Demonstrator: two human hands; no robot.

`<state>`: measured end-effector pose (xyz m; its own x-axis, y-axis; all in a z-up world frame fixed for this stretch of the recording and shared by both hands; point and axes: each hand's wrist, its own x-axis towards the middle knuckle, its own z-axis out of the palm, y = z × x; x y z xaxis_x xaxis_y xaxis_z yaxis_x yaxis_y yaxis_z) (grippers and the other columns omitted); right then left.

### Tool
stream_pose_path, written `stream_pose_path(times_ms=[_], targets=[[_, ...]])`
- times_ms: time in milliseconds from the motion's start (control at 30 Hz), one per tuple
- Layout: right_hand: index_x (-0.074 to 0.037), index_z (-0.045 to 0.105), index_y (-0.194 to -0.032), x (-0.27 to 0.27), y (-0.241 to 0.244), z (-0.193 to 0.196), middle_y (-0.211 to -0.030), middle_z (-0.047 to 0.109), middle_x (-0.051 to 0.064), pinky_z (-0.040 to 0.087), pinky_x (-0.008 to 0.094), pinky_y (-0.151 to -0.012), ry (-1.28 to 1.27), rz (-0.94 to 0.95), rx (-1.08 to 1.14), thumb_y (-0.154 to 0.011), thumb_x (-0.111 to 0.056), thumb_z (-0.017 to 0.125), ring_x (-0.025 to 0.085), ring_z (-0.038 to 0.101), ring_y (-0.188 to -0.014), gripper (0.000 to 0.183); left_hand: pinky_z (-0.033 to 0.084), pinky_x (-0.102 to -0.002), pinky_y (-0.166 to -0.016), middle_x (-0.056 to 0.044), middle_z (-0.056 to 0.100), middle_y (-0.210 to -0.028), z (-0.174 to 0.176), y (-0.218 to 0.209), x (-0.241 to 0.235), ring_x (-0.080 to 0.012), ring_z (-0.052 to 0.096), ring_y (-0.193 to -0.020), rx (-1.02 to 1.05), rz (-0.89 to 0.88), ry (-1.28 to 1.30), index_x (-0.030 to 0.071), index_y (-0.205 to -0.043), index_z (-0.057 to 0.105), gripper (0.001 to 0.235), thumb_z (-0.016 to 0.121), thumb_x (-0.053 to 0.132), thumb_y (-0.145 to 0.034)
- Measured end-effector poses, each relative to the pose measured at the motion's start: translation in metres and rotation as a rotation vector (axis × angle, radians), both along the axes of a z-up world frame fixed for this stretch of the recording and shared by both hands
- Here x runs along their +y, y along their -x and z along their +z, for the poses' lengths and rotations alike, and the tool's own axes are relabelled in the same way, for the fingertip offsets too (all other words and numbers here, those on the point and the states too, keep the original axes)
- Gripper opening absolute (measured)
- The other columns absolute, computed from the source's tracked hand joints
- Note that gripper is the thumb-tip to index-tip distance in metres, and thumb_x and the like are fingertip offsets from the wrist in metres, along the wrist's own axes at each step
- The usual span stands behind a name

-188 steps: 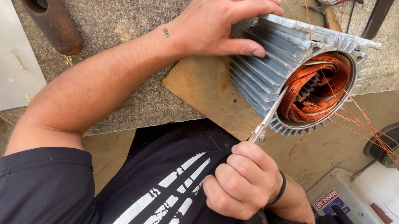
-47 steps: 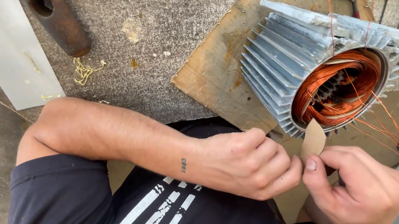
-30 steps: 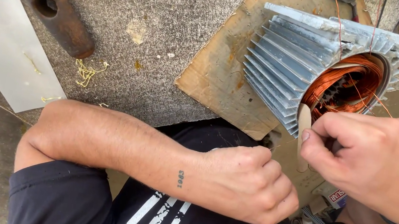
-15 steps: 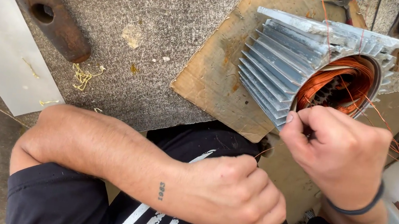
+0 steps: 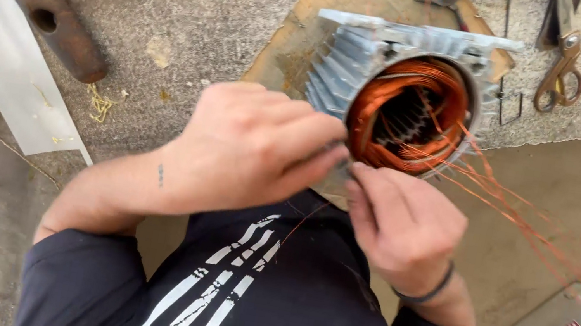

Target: Repairing an electric motor by inserting and organizing copper wire coils into the stator slots using hand tools.

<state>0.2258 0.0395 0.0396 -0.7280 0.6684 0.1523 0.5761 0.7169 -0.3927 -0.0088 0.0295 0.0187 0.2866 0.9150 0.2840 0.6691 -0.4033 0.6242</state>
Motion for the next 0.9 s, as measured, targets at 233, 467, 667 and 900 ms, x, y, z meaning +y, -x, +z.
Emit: stream_pose_path(times_ms=[233,467,667,900], targets=[[-0.003,0.074,-0.111,-0.001,-0.018,-0.017,-0.098,0.071,0.007,0.050,0.037,-0.063,-0.222,-0.002,0.113,-0.106,-0.018,0.065,0.022,0.064,-0.072,0.018,0.041,-0.041,-0.042,0.005,0.068,-0.071,0.017,-0.039,0.009,-0.0228,0.067,-0.058,0.336,0.087,0.224,0.022,-0.088,0.064,0.025,0.064,0.040,-0.105],[-0.008,0.071,-0.105,0.002,-0.032,-0.022,-0.078,0.046,0.001,0.040,0.033,-0.058,-0.352,0.032,0.141,-0.112,-0.023,0.054,0.019,0.047,-0.064,0.024,0.044,-0.047,-0.044,0.006,0.069,-0.076,0.026,-0.076,-0.002,-0.0257,0.070,-0.064,0.638,0.286,0.363,0.023,-0.092,0.062,0.025,0.063,0.045,-0.103],[-0.006,0.072,-0.105,0.003,-0.043,-0.029,-0.088,0.055,0.003,0.044,0.034,-0.060,-0.371,0.055,0.222,-0.109,-0.014,0.059,0.020,0.050,-0.068,0.016,0.048,-0.051,-0.049,-0.006,0.071,-0.066,0.041,-0.107,-0.027,-0.0361,0.071,-0.059,0.697,0.463,0.380,0.027,-0.119,0.070,0.030,0.058,0.050,-0.105],[-0.007,0.072,-0.116,-0.001,-0.053,-0.045,-0.097,0.059,0.006,0.048,0.035,-0.066,-0.328,0.102,0.233,-0.105,-0.012,0.064,0.022,0.056,-0.077,0.014,0.043,-0.027,-0.053,0.002,0.071,-0.054,0.059,-0.111,-0.036,-0.0079,0.053,-0.048,-0.096,0.411,0.965,0.012,-0.166,0.028,0.079,0.059,0.034,-0.096]])
